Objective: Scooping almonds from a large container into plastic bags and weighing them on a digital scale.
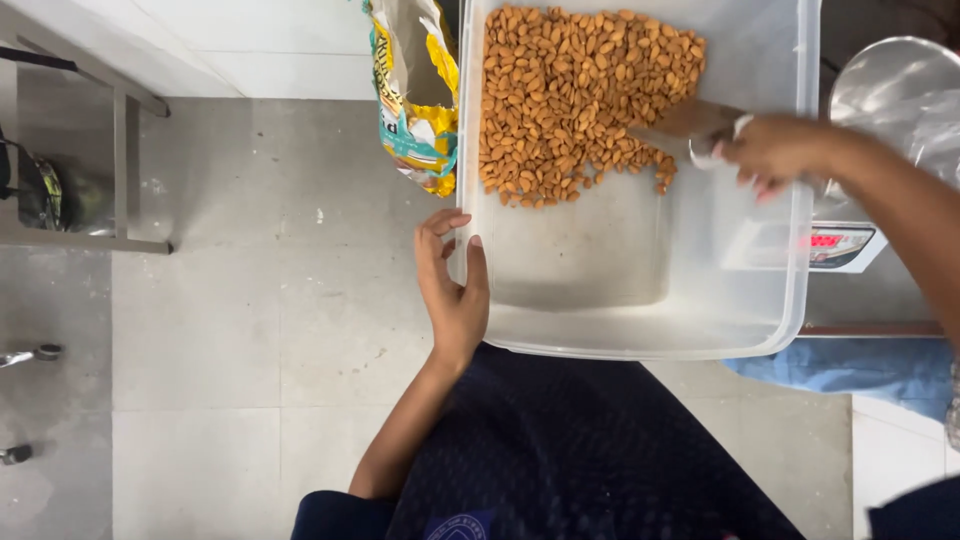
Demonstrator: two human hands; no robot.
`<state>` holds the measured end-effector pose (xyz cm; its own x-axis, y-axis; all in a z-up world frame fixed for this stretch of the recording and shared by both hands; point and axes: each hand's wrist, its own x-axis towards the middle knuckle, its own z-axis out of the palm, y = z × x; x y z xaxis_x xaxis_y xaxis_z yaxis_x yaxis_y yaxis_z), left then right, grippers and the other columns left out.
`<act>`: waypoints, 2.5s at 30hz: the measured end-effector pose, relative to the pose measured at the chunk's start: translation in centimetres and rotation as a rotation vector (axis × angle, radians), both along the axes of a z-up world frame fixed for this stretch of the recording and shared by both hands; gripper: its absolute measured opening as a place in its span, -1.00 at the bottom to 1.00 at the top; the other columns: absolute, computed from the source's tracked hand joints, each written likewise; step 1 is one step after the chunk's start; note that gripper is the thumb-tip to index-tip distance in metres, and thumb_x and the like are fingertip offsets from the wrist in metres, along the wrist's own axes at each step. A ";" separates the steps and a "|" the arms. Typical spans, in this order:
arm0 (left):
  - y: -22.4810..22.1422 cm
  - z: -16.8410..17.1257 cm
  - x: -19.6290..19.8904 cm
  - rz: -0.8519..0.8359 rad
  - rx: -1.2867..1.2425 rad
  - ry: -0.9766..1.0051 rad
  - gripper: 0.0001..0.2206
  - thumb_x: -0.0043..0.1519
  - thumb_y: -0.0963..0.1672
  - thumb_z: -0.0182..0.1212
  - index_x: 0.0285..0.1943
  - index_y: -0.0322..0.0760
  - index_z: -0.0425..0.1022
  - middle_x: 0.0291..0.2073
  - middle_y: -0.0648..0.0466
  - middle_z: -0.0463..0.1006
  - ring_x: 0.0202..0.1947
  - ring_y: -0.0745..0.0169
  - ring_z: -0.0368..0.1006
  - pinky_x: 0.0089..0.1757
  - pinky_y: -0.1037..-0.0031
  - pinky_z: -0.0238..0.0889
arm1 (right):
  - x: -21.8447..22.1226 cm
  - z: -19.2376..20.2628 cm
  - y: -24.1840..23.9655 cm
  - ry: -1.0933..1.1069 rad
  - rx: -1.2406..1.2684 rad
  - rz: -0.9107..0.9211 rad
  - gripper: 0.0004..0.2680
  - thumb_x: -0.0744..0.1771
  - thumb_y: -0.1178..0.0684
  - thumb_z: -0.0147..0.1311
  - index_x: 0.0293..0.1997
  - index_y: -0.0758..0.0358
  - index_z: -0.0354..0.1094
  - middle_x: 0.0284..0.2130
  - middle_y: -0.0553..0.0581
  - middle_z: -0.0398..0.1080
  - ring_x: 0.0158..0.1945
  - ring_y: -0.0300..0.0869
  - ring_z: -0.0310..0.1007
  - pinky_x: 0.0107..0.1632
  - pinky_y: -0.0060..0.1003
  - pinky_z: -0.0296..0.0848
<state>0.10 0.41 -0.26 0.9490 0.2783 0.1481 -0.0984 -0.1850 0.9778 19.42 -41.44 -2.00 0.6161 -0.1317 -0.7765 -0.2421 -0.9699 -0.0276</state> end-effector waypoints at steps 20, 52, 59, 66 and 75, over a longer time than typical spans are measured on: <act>0.1 -0.5 -0.1 -0.050 -0.080 0.021 -0.73 0.32 -0.33 0.11 0.16 -0.30 0.33 0.24 -0.07 0.31 0.24 0.13 0.31 0.18 0.31 0.25 | -13.1 -11.2 7.3 -0.038 0.455 -1.123 -0.87 0.46 -0.02 -0.23 0.06 0.14 0.07 -0.29 0.12 0.25 -0.47 -0.16 0.27 -0.34 -0.14 0.57; 0.1 0.2 0.3 -0.015 0.139 0.061 -0.77 0.22 -0.30 0.26 0.00 -0.25 0.45 0.13 -0.06 0.38 0.25 0.02 0.35 0.10 0.27 0.30 | -7.3 -14.2 11.1 -0.645 1.016 -1.286 -0.80 0.46 -0.06 -0.14 -0.24 0.21 0.23 -0.49 -0.05 0.20 -0.57 -0.35 0.01 -0.52 -0.40 0.11; 0.1 0.3 0.3 -0.006 0.112 0.078 -0.77 0.21 -0.29 0.26 0.00 -0.23 0.46 0.16 -0.04 0.37 0.22 0.07 0.35 0.11 0.28 0.29 | -9.8 -7.9 11.5 -0.751 1.168 -1.188 -0.81 0.47 -0.06 -0.12 -0.24 0.18 0.19 -0.52 -0.06 0.09 -0.55 -0.37 -0.03 -0.50 -0.40 0.05; 0.1 0.3 0.2 -0.005 0.151 0.071 -0.77 0.21 -0.29 0.27 -0.01 -0.23 0.46 0.16 -0.02 0.38 0.18 0.11 0.35 0.05 0.33 0.26 | -9.0 -7.8 10.4 -0.852 1.280 -1.118 -0.82 0.46 -0.05 -0.10 -0.22 0.18 0.21 -0.53 -0.09 0.08 -0.55 -0.37 -0.04 -0.51 -0.41 0.02; 0.1 0.6 0.4 -0.008 0.126 0.039 -0.77 0.22 -0.30 0.25 0.00 -0.23 0.44 0.16 0.00 0.37 0.16 0.14 0.35 0.04 0.34 0.28 | -10.1 -2.9 11.3 -0.789 1.258 -0.994 -0.78 0.47 -0.10 -0.12 -0.19 0.22 0.28 -0.55 -0.09 0.10 -0.60 -0.40 -0.05 -0.55 -0.43 0.00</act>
<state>0.48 0.48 0.30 0.9567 0.2526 0.1448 -0.0631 -0.3059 0.9500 9.29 -30.12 -4.88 0.9211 -0.2681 -0.2822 -0.2295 0.2116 -0.9500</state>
